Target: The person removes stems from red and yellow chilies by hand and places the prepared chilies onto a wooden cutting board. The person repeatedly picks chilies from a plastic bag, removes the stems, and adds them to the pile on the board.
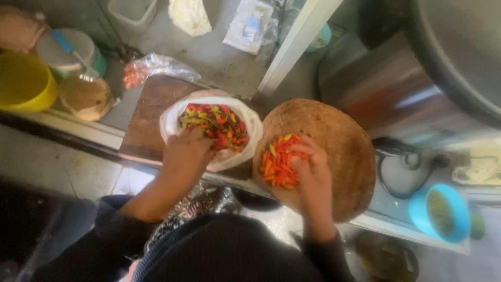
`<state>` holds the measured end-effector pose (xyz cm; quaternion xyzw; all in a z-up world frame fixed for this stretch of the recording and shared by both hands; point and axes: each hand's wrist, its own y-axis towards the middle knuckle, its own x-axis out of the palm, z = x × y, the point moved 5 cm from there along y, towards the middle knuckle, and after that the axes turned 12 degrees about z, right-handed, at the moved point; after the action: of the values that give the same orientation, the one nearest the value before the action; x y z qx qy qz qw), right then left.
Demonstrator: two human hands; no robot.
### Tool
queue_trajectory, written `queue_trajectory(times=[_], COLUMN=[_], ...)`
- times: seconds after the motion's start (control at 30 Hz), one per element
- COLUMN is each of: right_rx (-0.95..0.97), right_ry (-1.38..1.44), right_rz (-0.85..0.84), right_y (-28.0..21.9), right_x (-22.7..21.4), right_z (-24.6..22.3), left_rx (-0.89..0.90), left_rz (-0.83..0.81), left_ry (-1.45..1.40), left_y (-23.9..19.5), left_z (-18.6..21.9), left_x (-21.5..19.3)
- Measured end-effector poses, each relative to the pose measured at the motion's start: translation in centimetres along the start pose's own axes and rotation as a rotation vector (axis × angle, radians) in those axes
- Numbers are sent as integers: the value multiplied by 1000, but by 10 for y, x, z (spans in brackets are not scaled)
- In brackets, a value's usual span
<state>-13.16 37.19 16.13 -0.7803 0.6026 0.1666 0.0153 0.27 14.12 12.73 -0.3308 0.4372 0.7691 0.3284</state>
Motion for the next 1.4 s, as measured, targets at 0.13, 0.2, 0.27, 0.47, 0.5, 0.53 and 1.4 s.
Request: queue_trajectory(times=[0.13, 0.2, 0.27, 0.47, 0.5, 0.53, 1.4], right_rx=[-12, 18, 38, 258, 367, 485, 268], right_ry=[56, 49, 6, 226, 282, 401, 181], right_rz=[-72, -79, -87, -361, -470, -501, -393], right_y=[-8, -9, -9, -24, -30, -34, -28], right_x=[6, 6, 6, 33, 42, 47, 49], right_z=[12, 18, 21, 27, 31, 35, 31], left_rx=[87, 60, -5, -239, -232, -227, -365], left_rz=[34, 60, 73, 16, -43, -103, -230], left_ry=[-3, -57, -100, -625, -712, -801, -751], left_y=[-3, -9, -6, -7, -13, -19, -10], left_z=[3, 0, -4, 15, 25, 34, 25], left_x=[4, 0, -6, -21, -20, -18, 4])
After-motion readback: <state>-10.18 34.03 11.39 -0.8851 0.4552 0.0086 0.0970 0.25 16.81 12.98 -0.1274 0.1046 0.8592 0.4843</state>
